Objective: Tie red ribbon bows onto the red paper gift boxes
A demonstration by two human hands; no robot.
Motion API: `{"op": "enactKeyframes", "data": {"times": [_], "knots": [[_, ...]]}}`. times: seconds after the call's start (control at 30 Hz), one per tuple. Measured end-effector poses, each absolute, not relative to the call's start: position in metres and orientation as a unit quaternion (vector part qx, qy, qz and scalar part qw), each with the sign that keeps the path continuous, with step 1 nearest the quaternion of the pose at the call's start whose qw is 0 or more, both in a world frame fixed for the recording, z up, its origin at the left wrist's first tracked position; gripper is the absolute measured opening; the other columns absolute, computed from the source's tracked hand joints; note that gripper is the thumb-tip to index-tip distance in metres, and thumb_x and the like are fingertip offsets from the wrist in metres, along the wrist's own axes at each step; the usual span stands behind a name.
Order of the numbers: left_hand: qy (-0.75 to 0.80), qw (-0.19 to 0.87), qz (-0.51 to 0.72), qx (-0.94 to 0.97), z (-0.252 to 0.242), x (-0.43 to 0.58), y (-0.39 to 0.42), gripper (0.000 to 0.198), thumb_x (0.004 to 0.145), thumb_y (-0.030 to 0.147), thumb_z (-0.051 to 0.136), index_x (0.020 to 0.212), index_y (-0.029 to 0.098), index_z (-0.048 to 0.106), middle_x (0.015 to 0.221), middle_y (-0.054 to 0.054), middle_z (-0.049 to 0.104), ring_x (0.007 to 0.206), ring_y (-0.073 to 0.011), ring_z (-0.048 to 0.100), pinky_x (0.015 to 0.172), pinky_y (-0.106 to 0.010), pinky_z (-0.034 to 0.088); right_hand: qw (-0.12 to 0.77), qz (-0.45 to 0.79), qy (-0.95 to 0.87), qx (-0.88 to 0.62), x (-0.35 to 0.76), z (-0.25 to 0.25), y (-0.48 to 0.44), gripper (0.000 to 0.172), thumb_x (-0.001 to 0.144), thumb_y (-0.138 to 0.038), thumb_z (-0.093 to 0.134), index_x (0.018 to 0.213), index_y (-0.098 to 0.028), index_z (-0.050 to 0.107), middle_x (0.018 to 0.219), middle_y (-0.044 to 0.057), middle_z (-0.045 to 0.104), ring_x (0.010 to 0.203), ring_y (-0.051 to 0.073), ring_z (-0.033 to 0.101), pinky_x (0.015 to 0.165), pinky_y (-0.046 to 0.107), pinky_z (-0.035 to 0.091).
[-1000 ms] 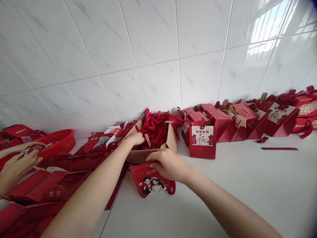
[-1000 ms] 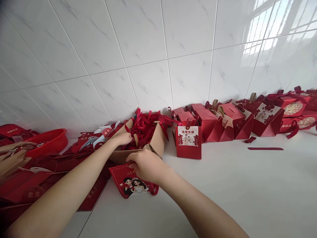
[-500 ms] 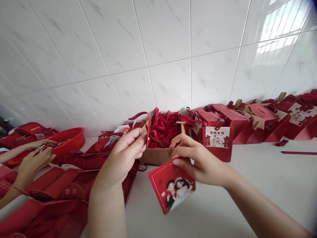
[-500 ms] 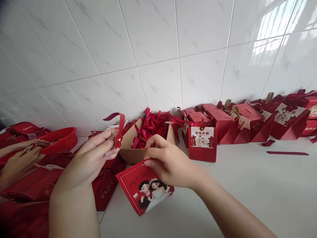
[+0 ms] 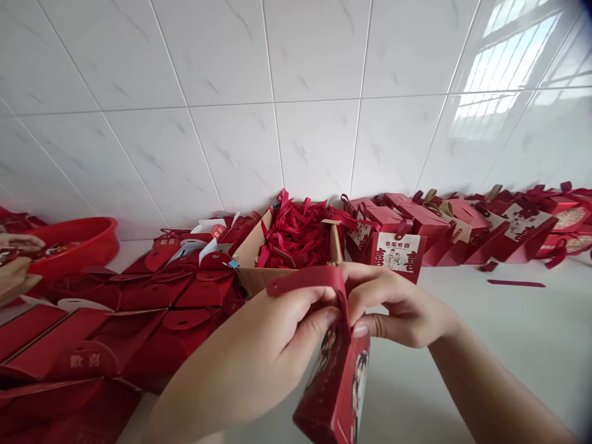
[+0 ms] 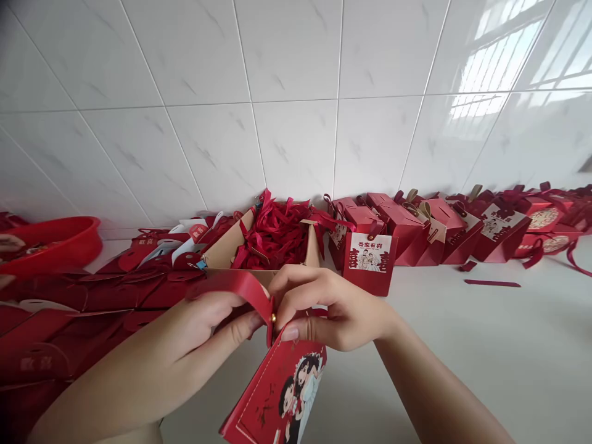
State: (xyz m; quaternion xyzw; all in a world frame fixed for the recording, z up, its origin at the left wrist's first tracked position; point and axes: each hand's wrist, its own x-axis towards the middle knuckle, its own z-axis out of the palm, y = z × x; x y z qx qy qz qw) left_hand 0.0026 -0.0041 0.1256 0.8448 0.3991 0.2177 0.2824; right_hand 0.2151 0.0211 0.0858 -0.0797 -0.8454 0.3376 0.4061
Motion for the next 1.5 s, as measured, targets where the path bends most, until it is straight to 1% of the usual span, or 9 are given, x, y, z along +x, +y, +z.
{"op": "enactKeyframes", "data": {"times": [0.13, 0.23, 0.37, 0.5, 0.8, 1.07, 1.23, 1.4, 1.5], "knots": [[0.402, 0.252, 0.214, 0.854, 0.125, 0.002, -0.004, 0.022, 0.094, 0.036, 0.040, 0.091, 0.026, 0.060, 0.080, 0.005, 0.066, 0.070, -0.0104, 0.058, 0.061, -0.020, 0.040, 0.412, 0.357, -0.834, -0.085, 0.214, 0.087, 0.020, 0.006, 0.086, -0.011, 0.058, 0.082, -0.011, 0.062, 0.094, 0.009, 0.054, 0.086, 0.013, 0.056, 0.075, 0.026, 0.049], [0.389, 0.243, 0.228, 0.859, 0.128, 0.007, -0.002, 0.021, 0.095, 0.033, 0.039, 0.093, 0.025, 0.058, 0.084, 0.004, 0.065, 0.073, -0.0108, 0.057, 0.063, -0.020, 0.040, 0.415, 0.362, -0.831, -0.076, 0.214, 0.086, 0.019, 0.006, 0.086, -0.012, 0.059, 0.082, -0.011, 0.063, 0.094, 0.009, 0.054, 0.086, 0.013, 0.056, 0.077, 0.026, 0.049], [0.373, 0.249, 0.231, 0.864, 0.129, 0.013, 0.002, 0.021, 0.095, 0.028, 0.037, 0.082, 0.022, 0.052, 0.076, 0.005, 0.060, 0.067, -0.0091, 0.052, 0.061, -0.020, 0.038, 0.402, 0.363, -0.837, -0.076, 0.218, 0.086, 0.018, 0.008, 0.088, -0.014, 0.058, 0.083, -0.011, 0.065, 0.089, 0.009, 0.057, 0.082, 0.012, 0.057, 0.073, 0.025, 0.049], [0.369, 0.265, 0.223, 0.862, 0.127, 0.015, 0.002, 0.025, 0.096, 0.032, 0.034, 0.077, 0.021, 0.047, 0.068, 0.005, 0.054, 0.062, -0.0087, 0.047, 0.057, -0.021, 0.036, 0.385, 0.366, -0.844, -0.077, 0.221, 0.085, 0.019, 0.010, 0.089, -0.015, 0.056, 0.084, -0.011, 0.064, 0.085, 0.009, 0.060, 0.080, 0.013, 0.058, 0.071, 0.025, 0.050], [0.376, 0.317, 0.228, 0.840, 0.128, 0.020, 0.002, 0.028, 0.095, 0.039, 0.035, 0.084, 0.020, 0.053, 0.075, 0.003, 0.059, 0.068, -0.0106, 0.052, 0.060, -0.021, 0.039, 0.406, 0.318, -0.848, -0.123, 0.224, 0.089, 0.019, 0.006, 0.085, -0.009, 0.059, 0.083, -0.012, 0.063, 0.096, 0.008, 0.051, 0.088, 0.012, 0.053, 0.078, 0.027, 0.048], [0.348, 0.423, 0.220, 0.807, 0.133, 0.020, 0.003, 0.024, 0.094, 0.035, 0.039, 0.088, 0.020, 0.057, 0.082, 0.003, 0.059, 0.076, -0.0099, 0.053, 0.066, -0.018, 0.042, 0.398, 0.336, -0.845, -0.119, 0.226, 0.087, 0.019, 0.006, 0.086, -0.010, 0.059, 0.086, -0.012, 0.065, 0.089, 0.006, 0.053, 0.082, 0.011, 0.054, 0.072, 0.026, 0.047], [0.337, 0.450, 0.236, 0.793, 0.133, 0.021, 0.005, 0.022, 0.092, 0.032, 0.044, 0.079, 0.019, 0.056, 0.073, 0.004, 0.051, 0.068, -0.0078, 0.046, 0.061, -0.015, 0.040, 0.391, 0.349, -0.844, -0.117, 0.226, 0.085, 0.021, 0.008, 0.088, -0.015, 0.058, 0.084, -0.012, 0.064, 0.093, 0.008, 0.053, 0.082, 0.012, 0.054, 0.074, 0.027, 0.048], [0.337, 0.469, 0.227, 0.784, 0.129, 0.020, 0.010, 0.017, 0.089, 0.030, 0.046, 0.085, 0.020, 0.059, 0.069, 0.003, 0.049, 0.062, -0.0088, 0.042, 0.056, -0.017, 0.037, 0.386, 0.355, -0.844, -0.113, 0.228, 0.084, 0.023, 0.011, 0.089, -0.019, 0.058, 0.083, -0.011, 0.064, 0.091, 0.008, 0.054, 0.082, 0.012, 0.054, 0.074, 0.027, 0.048], [0.332, 0.480, 0.216, 0.783, 0.129, 0.022, 0.013, 0.017, 0.089, 0.028, 0.046, 0.082, 0.019, 0.058, 0.066, 0.003, 0.046, 0.060, -0.0086, 0.039, 0.053, -0.017, 0.035, 0.385, 0.360, -0.843, -0.107, 0.229, 0.083, 0.024, 0.010, 0.088, -0.018, 0.059, 0.083, -0.011, 0.064, 0.087, 0.007, 0.055, 0.080, 0.011, 0.055, 0.072, 0.026, 0.048]]}}
